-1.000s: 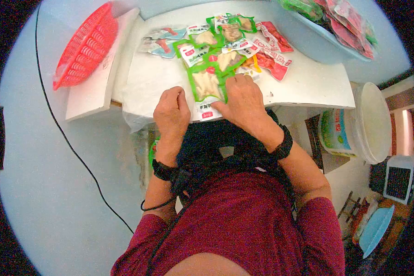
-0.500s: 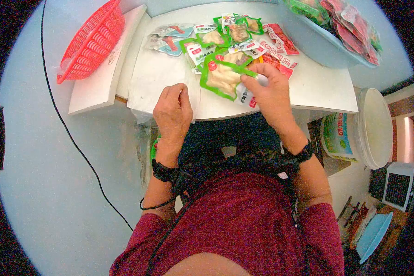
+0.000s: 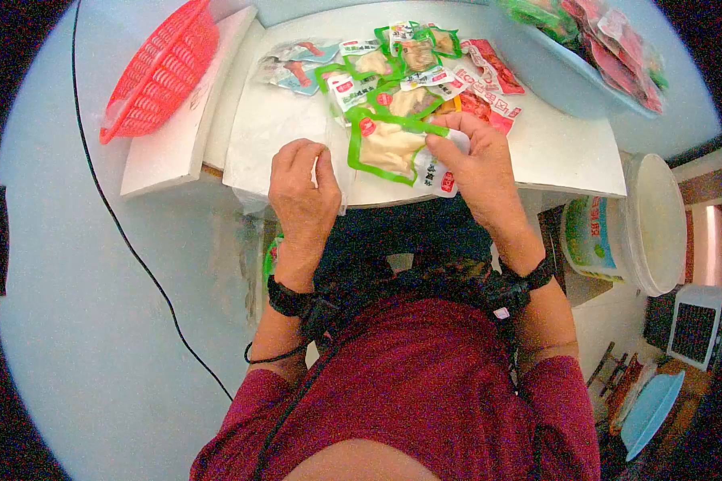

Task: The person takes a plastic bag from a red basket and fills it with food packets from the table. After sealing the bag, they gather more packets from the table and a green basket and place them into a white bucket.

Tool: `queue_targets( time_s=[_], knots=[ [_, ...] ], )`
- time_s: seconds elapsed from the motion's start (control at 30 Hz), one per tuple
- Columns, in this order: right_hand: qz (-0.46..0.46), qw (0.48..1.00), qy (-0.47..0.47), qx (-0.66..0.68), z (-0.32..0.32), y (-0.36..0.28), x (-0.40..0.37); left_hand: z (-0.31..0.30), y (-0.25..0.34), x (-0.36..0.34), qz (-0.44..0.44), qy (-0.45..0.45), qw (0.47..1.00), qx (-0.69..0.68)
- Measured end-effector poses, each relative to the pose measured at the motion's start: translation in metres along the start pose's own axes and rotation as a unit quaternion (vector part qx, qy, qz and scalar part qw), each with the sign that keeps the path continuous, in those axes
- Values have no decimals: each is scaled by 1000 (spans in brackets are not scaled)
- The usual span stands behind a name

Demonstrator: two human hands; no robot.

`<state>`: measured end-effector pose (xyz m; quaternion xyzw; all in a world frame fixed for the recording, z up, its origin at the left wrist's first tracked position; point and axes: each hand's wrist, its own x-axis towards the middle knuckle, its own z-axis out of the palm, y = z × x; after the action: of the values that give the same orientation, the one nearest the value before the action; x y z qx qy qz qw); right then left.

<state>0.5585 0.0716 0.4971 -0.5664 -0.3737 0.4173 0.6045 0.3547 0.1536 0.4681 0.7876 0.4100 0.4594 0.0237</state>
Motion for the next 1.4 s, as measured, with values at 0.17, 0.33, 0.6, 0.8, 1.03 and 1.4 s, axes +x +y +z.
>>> queue_targets(
  time_s=[0.17, 0.33, 0.6, 0.8, 1.03, 1.4],
  knots=[
    [23, 996, -71, 41, 3, 16, 1, 6, 8, -2, -5, -6, 998, -67],
    [100, 977, -130, 133, 19, 14, 0, 16, 20, -6, 30, 4, 994, -101],
    [167, 934, -205, 241, 47, 37, 15, 25, 29, -9, 18, -19, 978, -208],
    [180, 928, -169, 280, 79, 42, 19, 23, 23, -8, -32, -21, 959, -282],
    [-56, 964, -167, -197, 83, 52, 24, 13, 14, -8, -63, -14, 961, -270],
    [-137, 928, 30, -346, -12, 6, 44, 0, 12, -12, -4, -13, 985, -173]
  ],
)
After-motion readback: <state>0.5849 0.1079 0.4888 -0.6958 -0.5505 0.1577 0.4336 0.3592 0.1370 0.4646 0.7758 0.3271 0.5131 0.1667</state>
